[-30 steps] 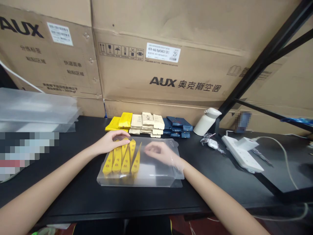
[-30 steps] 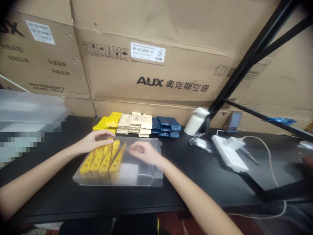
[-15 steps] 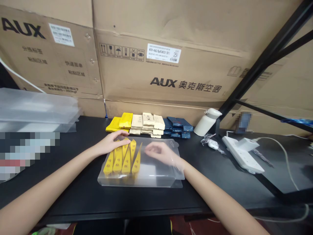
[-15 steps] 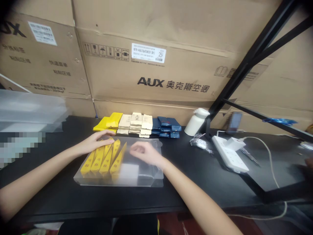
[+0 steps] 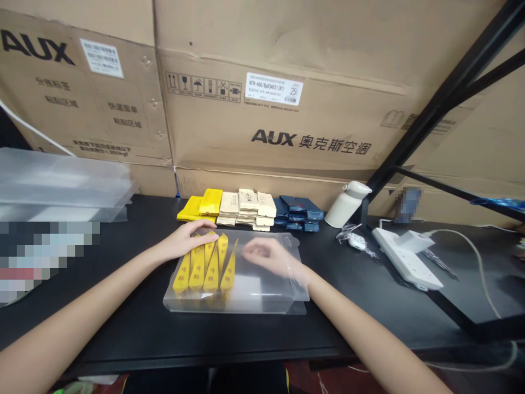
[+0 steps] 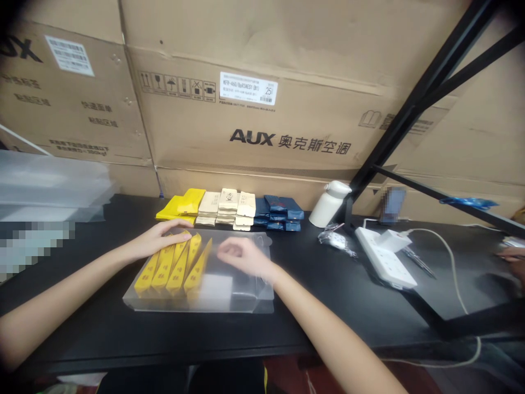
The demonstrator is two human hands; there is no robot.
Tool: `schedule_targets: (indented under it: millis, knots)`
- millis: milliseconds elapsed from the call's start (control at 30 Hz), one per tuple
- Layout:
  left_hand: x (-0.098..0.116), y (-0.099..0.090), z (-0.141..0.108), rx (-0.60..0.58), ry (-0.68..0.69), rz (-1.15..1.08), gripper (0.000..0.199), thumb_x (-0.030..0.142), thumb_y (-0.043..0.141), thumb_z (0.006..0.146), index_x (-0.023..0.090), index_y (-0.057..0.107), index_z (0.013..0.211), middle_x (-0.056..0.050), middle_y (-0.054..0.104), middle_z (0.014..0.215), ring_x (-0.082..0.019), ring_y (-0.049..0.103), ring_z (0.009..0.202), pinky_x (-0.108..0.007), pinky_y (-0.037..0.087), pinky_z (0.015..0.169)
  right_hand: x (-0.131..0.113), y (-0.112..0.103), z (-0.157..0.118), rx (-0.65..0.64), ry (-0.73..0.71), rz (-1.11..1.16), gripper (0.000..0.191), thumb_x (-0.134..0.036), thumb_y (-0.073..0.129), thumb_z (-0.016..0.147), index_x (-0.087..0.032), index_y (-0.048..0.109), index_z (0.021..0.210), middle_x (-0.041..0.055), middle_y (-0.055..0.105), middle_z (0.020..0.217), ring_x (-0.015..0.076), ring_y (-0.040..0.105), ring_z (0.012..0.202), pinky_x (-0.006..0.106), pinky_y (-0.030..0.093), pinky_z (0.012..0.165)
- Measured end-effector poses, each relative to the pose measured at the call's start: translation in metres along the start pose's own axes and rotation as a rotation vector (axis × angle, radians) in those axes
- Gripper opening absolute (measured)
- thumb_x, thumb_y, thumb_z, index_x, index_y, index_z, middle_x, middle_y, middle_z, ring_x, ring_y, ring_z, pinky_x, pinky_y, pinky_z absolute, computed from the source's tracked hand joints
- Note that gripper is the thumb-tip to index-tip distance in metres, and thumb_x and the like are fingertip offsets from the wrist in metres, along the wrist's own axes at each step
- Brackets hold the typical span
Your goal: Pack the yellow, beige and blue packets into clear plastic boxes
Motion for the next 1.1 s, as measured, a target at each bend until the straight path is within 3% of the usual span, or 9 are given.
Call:
schedule_targets:
  millis: [767, 1100]
  knots:
    - [-0.0025, 0.0006, -0.0001, -0.029, -0.013, -0.002, 0.045, 0.058, 0.06, 0.08, 0.022, 0.063, 0.106, -0.007, 0.068, 0.111, -0.029, 0.061, 0.108, -0.043, 0.047, 0.093, -0.0007, 0.0006, 0.0002, 0.003, -0.002, -0.014, 0.022, -0.038, 0.064, 0.087, -0.018, 0.069, 0.095, 0.0051, 0.072, 0.095, 0.0158, 0.066, 0.081, 0.034, 0.054, 0.076]
    - [-0.0045, 0.0016, 0.0007, -0.025, -0.001, -0.027, 0.044, 0.056, 0.061, 0.08, 0.021, 0.064, 0.106, -0.008, 0.068, 0.114, -0.029, 0.061, 0.11, -0.045, 0.045, 0.098, -0.0022, 0.0004, 0.0001, -0.002, -0.003, -0.021, 0.021, -0.036, 0.064, 0.087, -0.018, 0.069, 0.096, 0.0058, 0.072, 0.096, 0.0164, 0.066, 0.082, 0.034, 0.054, 0.076]
Point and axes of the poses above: each hand's wrist, its own z-axis towards the middle knuckle, its own y-axis out of the palm, x = y × z, the point moved 4 cm from there along z, towards the middle knuckle
